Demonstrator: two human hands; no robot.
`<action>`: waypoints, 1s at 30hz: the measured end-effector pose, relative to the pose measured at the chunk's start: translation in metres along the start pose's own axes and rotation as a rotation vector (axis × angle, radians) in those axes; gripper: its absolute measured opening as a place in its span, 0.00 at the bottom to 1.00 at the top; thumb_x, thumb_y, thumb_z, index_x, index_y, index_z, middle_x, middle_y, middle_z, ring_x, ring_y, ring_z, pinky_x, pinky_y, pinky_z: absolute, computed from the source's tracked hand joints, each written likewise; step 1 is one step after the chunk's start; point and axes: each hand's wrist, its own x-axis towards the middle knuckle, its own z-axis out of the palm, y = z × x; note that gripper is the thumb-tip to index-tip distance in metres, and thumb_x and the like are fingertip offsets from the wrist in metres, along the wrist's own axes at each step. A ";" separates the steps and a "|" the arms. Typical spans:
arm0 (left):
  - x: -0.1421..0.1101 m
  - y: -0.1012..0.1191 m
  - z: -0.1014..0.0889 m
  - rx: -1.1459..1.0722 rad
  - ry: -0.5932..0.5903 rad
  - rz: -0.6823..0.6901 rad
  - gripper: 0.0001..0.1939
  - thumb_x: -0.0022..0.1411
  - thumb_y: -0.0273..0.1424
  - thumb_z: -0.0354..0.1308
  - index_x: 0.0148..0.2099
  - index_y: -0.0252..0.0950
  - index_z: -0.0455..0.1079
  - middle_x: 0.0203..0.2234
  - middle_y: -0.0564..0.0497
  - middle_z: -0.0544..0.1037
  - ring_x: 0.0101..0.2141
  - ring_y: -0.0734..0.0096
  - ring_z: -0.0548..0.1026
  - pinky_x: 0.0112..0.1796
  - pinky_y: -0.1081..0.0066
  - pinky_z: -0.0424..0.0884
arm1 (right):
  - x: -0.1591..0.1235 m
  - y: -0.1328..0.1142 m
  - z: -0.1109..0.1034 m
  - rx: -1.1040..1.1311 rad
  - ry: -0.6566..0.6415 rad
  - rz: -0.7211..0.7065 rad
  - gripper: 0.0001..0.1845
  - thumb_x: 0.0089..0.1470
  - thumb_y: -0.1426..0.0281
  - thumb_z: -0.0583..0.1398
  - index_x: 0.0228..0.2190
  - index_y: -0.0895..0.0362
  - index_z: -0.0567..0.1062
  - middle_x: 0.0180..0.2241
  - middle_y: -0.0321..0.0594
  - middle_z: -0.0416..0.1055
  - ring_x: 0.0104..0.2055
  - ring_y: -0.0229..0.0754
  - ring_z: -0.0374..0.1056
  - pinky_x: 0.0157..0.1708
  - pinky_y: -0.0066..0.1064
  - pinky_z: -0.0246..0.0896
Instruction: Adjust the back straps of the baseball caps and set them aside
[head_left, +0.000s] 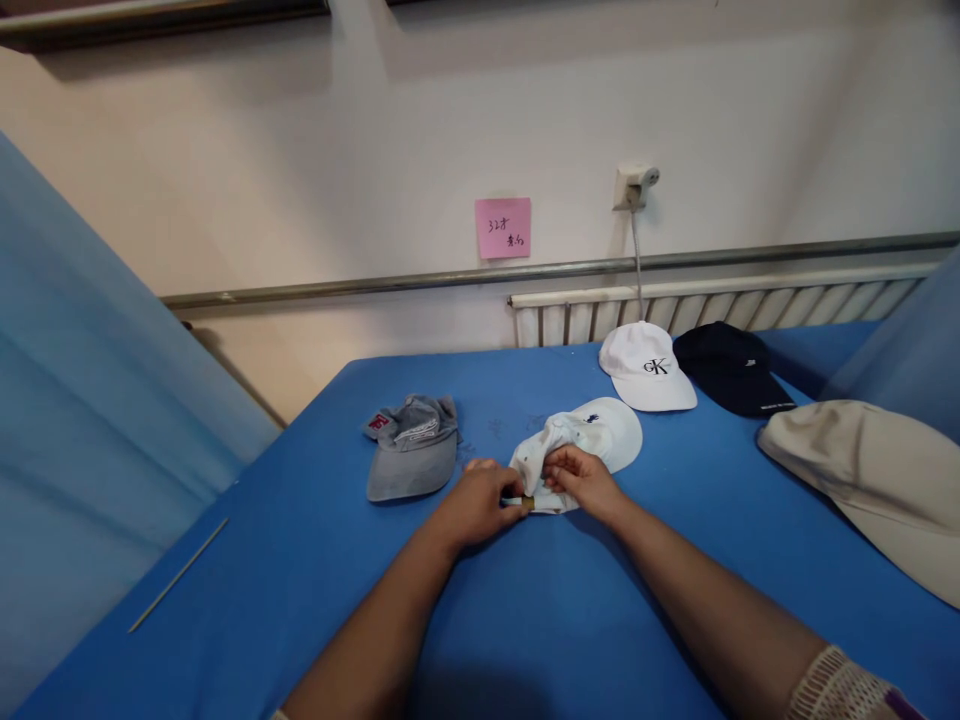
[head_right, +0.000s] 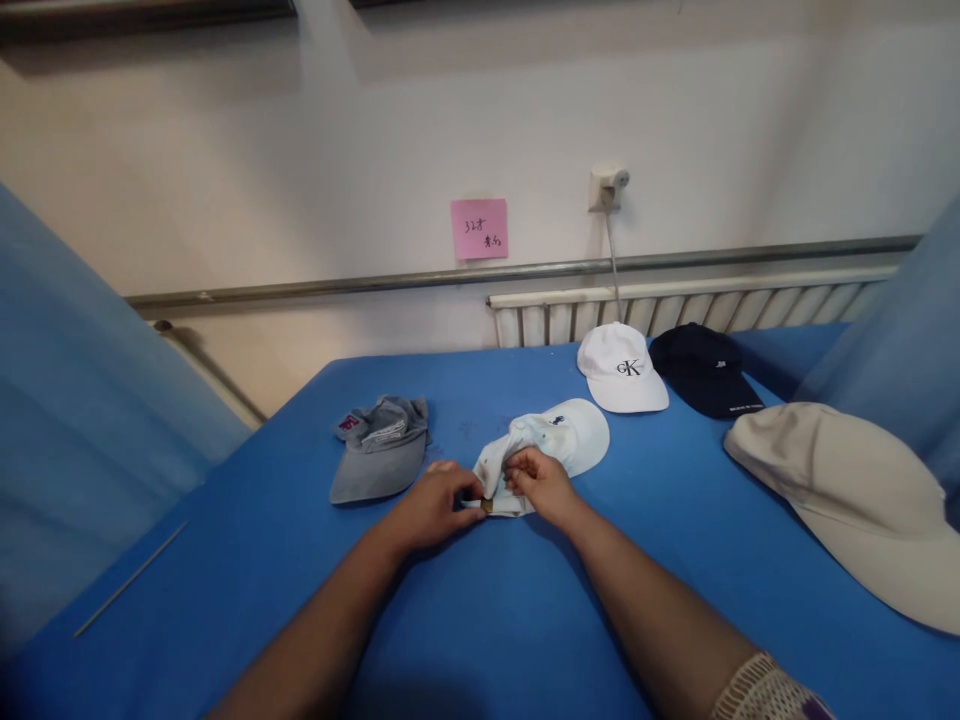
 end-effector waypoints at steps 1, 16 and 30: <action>-0.001 0.000 0.000 0.036 -0.005 -0.001 0.09 0.54 0.36 0.62 0.38 0.39 0.73 0.32 0.51 0.75 0.38 0.63 0.69 0.42 0.67 0.60 | -0.001 -0.001 0.000 -0.011 -0.003 -0.007 0.10 0.47 0.63 0.61 0.30 0.55 0.69 0.28 0.36 0.72 0.29 0.39 0.70 0.33 0.34 0.66; 0.008 -0.008 0.018 -0.612 0.131 -0.056 0.08 0.56 0.31 0.59 0.38 0.34 0.71 0.33 0.50 0.77 0.37 0.67 0.72 0.42 0.70 0.66 | -0.026 -0.030 0.010 -0.853 -0.090 -0.313 0.10 0.51 0.64 0.63 0.34 0.55 0.72 0.33 0.38 0.72 0.36 0.42 0.66 0.36 0.32 0.58; 0.005 0.002 0.014 -0.059 0.008 0.156 0.17 0.52 0.39 0.65 0.45 0.41 0.73 0.39 0.50 0.75 0.44 0.60 0.68 0.49 0.63 0.57 | -0.027 -0.034 -0.002 -0.651 -0.161 -0.177 0.07 0.52 0.63 0.62 0.31 0.54 0.72 0.21 0.30 0.66 0.22 0.35 0.59 0.22 0.26 0.48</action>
